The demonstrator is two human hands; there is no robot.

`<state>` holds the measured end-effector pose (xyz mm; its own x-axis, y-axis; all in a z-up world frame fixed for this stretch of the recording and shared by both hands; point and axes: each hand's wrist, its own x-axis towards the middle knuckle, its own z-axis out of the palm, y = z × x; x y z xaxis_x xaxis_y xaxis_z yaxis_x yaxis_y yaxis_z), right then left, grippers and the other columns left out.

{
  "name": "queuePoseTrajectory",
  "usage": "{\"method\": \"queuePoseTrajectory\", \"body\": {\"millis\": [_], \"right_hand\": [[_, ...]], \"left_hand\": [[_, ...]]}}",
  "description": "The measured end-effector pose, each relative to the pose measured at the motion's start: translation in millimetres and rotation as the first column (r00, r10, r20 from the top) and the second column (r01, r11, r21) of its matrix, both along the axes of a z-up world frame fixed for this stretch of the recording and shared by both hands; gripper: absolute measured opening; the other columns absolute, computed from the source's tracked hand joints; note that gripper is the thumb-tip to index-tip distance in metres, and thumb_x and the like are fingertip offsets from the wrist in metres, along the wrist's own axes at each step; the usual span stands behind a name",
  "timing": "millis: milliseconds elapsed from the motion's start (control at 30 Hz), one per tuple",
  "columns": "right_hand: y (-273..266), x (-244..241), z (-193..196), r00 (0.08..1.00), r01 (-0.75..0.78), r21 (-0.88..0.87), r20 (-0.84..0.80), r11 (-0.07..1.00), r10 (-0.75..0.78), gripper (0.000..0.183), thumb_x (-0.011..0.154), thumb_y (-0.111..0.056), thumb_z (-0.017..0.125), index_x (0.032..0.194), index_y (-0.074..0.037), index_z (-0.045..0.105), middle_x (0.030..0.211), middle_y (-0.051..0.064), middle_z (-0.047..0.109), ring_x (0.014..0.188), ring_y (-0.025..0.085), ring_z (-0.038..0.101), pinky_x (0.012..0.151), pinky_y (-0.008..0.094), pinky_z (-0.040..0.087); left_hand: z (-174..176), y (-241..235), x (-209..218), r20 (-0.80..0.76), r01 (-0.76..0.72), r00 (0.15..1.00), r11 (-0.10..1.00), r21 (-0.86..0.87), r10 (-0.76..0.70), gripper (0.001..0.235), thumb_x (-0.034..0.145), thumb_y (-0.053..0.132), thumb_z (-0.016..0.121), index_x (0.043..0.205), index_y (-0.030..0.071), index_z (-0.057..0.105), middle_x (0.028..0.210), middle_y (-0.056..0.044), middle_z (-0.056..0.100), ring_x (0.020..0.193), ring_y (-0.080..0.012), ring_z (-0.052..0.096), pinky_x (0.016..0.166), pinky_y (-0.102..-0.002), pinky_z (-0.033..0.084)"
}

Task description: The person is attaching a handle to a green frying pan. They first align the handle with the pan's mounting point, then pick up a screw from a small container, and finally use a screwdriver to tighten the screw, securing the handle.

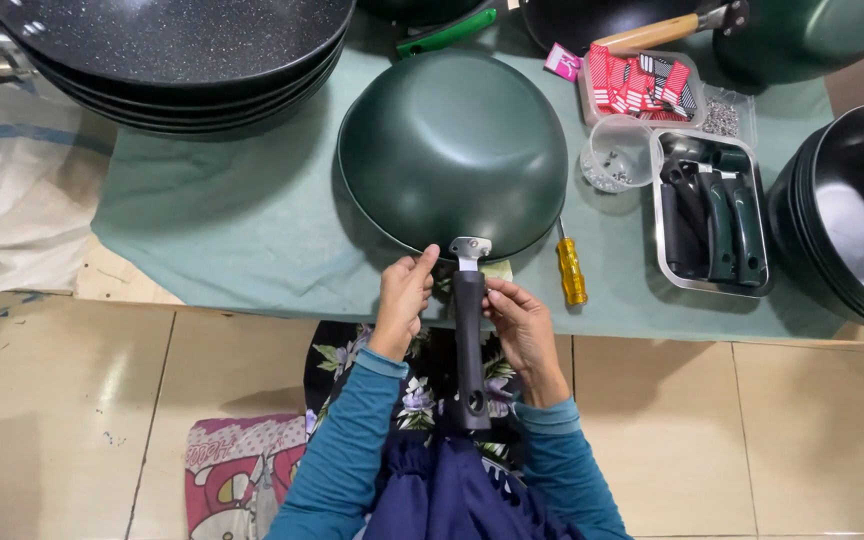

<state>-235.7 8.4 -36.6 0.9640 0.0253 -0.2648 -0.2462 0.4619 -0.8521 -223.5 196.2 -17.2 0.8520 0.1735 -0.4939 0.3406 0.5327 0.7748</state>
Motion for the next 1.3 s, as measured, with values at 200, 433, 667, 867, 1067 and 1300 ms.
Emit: {"method": "queuePoseTrajectory", "body": {"millis": [200,433,667,867,1067,1300], "right_hand": [[12,7,23,1.000,0.021,0.057,0.008,0.998,-0.021,0.024,0.087,0.007,0.072,0.112,0.006,0.072,0.093,0.016,0.072,0.079,0.021,0.072,0.073,0.032,0.059],[30,52,-15,1.000,0.030,0.178,0.003,0.984,-0.031,0.035,0.079,0.009,0.078,0.112,0.000,0.072,0.086,0.010,0.070,0.073,0.022,0.073,0.069,0.032,0.060],[39,65,-22,0.999,0.013,0.226,-0.041,0.974,-0.004,0.032,0.077,0.009,0.075,0.107,0.001,0.072,0.084,0.011,0.070,0.073,0.023,0.073,0.071,0.032,0.059],[37,75,-30,0.996,0.006,0.262,-0.086,0.965,0.017,0.030,0.075,0.010,0.073,0.103,0.003,0.072,0.082,0.012,0.070,0.072,0.024,0.073,0.072,0.033,0.059],[32,76,-39,0.991,0.007,0.299,-0.132,0.954,0.034,0.027,0.072,0.011,0.071,0.099,0.004,0.072,0.080,0.014,0.070,0.071,0.024,0.073,0.073,0.034,0.059],[28,72,-49,0.982,0.010,0.340,-0.183,0.940,0.055,0.025,0.069,0.011,0.068,0.093,0.006,0.072,0.078,0.015,0.070,0.070,0.025,0.073,0.075,0.034,0.058]], "left_hand": [[25,0,4,0.050,-0.008,0.999,0.998,-0.068,0.011,0.035,0.095,0.036,0.074,0.082,0.012,0.052,0.052,0.010,0.029,0.036,0.0043,0.026,0.032,-0.012,0.018],[39,-1,5,0.065,-0.032,0.997,0.992,-0.122,0.040,0.040,0.095,0.034,0.076,0.077,0.015,0.047,0.049,0.009,0.029,0.034,0.0035,0.026,0.031,-0.012,0.019],[38,-2,6,0.059,-0.049,0.997,0.986,-0.158,0.059,0.041,0.093,0.034,0.078,0.075,0.015,0.046,0.049,0.008,0.028,0.033,0.0023,0.025,0.030,-0.013,0.019],[41,-1,5,0.049,-0.052,0.997,0.982,-0.179,0.062,0.041,0.094,0.034,0.077,0.075,0.016,0.046,0.048,0.009,0.029,0.032,0.0021,0.025,0.030,-0.012,0.020],[42,-2,6,0.047,-0.058,0.997,0.981,-0.187,0.068,0.042,0.094,0.033,0.077,0.073,0.016,0.045,0.048,0.008,0.029,0.033,0.0016,0.025,0.030,-0.013,0.019],[37,0,6,0.040,-0.069,0.996,0.977,-0.201,0.079,0.042,0.094,0.031,0.078,0.073,0.016,0.045,0.049,0.008,0.028,0.034,0.0026,0.025,0.031,-0.012,0.018]]}}
